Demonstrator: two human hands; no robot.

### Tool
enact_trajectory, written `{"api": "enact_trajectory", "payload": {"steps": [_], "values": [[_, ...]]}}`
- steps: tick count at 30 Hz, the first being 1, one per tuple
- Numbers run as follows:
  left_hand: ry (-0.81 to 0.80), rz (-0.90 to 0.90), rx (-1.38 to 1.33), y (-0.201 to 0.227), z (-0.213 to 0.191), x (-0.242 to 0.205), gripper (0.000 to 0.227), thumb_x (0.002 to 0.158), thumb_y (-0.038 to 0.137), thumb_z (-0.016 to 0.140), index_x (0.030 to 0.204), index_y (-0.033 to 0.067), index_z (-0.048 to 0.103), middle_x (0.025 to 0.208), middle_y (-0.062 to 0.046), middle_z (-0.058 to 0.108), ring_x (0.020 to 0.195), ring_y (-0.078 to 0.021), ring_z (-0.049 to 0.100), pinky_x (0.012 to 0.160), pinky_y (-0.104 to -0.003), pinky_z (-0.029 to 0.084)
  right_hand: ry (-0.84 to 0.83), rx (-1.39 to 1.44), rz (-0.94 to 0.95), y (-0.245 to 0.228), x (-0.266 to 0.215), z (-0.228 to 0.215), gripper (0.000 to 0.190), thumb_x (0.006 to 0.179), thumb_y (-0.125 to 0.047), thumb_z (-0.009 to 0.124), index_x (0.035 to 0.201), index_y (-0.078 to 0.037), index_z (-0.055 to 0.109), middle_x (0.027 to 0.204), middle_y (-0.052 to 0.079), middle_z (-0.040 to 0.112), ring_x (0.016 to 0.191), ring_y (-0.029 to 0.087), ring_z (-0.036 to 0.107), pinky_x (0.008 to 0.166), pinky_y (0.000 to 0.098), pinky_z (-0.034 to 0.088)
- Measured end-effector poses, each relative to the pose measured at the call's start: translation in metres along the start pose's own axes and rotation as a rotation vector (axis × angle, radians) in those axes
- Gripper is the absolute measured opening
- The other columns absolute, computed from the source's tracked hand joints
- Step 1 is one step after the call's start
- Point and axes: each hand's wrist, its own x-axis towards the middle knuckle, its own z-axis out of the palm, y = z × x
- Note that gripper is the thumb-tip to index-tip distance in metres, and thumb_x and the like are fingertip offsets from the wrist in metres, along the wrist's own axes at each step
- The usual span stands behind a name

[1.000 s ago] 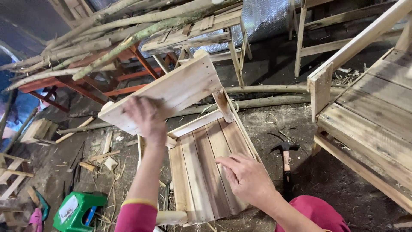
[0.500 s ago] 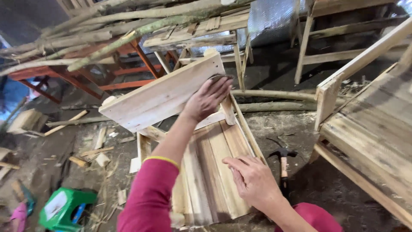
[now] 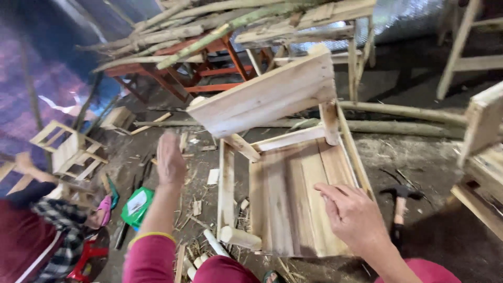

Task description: The person sands the seat and frame of a wooden chair using a sanding block. They then use a hand saw to cut a piece of wood and sand the edges of the chair frame.

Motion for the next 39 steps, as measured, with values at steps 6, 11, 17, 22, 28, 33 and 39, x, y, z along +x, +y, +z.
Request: {"api": "enact_trajectory", "payload": {"steps": [6, 11, 17, 22, 28, 33, 39], "values": [[-0.102, -0.343, 0.090, 0.069, 0.007, -0.029, 0.010, 0.094, 0.006, 0.048, 0.102, 0.0097, 0.053, 0.098, -0.011, 0.062, 0.084, -0.0223, 0.059, 0.075, -0.036, 0.051, 0.017, -0.078, 0.026, -0.004, 0.000, 0.004, 0.036, 0.089, -0.028, 0.044, 0.123, -0.031, 0.055, 0.106, -0.009, 0.068, 0.093, 0.009, 0.065, 0.089, 0.0360, 0.052], [0.094, -0.619, -1.122, 0.152, -0.042, -0.029, 0.040, 0.102, 0.035, 0.026, 0.115, 0.0029, 0.048, 0.100, -0.010, 0.054, 0.080, -0.0153, 0.051, 0.072, -0.023, 0.047, -0.012, -0.124, 0.085, -0.004, 0.001, 0.005, 0.039, 0.088, -0.029, 0.045, 0.126, -0.035, 0.051, 0.106, -0.012, 0.067, 0.095, 0.007, 0.065, 0.091, 0.0335, 0.054], [0.291, -0.081, -0.660, 0.110, -0.005, 0.012, 0.038, 0.099, 0.034, 0.031, 0.086, 0.0097, 0.057, 0.060, 0.001, 0.047, 0.047, -0.0087, 0.036, 0.042, -0.027, 0.024, 0.015, -0.160, 0.031, -0.006, 0.005, 0.003, 0.036, 0.087, -0.027, 0.044, 0.120, -0.034, 0.057, 0.107, -0.012, 0.068, 0.098, 0.011, 0.065, 0.092, 0.0380, 0.052], [0.451, 0.070, -0.575, 0.101, 0.027, 0.006, 0.033, 0.099, 0.028, 0.033, 0.092, 0.0026, 0.052, 0.072, -0.006, 0.055, 0.052, -0.0106, 0.042, 0.046, -0.023, 0.033, -0.045, -0.110, 0.089, -0.009, 0.001, 0.000, 0.039, 0.087, -0.028, 0.045, 0.124, -0.037, 0.052, 0.100, -0.015, 0.069, 0.094, 0.008, 0.064, 0.092, 0.0355, 0.051], [0.698, -0.335, -1.132, 0.120, 0.009, -0.011, 0.049, 0.095, 0.027, 0.035, 0.129, -0.0086, 0.039, 0.117, -0.025, 0.055, 0.097, -0.0265, 0.055, 0.079, -0.028, 0.049, 0.006, -0.011, 0.038, 0.001, 0.002, 0.004, 0.040, 0.086, -0.020, 0.048, 0.124, -0.030, 0.054, 0.104, -0.010, 0.069, 0.099, 0.010, 0.063, 0.096, 0.0393, 0.048], [0.125, -0.903, -1.210, 0.109, 0.030, -0.025, 0.026, 0.101, 0.011, 0.034, 0.116, -0.0022, 0.051, 0.107, -0.021, 0.062, 0.094, -0.0261, 0.064, 0.083, -0.033, 0.059, -0.019, -0.011, 0.012, 0.002, 0.001, 0.003, 0.038, 0.086, -0.023, 0.050, 0.123, -0.032, 0.054, 0.102, -0.008, 0.067, 0.094, 0.012, 0.064, 0.089, 0.0376, 0.053], [0.123, -0.704, -1.129, 0.131, -0.025, -0.003, 0.051, 0.096, 0.016, 0.043, 0.144, 0.0315, 0.035, 0.135, 0.003, 0.048, 0.073, -0.0116, 0.048, 0.059, -0.020, 0.045, -0.126, -0.049, 0.065, -0.002, 0.002, 0.000, 0.042, 0.088, -0.036, 0.042, 0.129, -0.039, 0.047, 0.124, -0.004, 0.059, 0.117, 0.019, 0.054, 0.104, 0.0459, 0.042]]}}
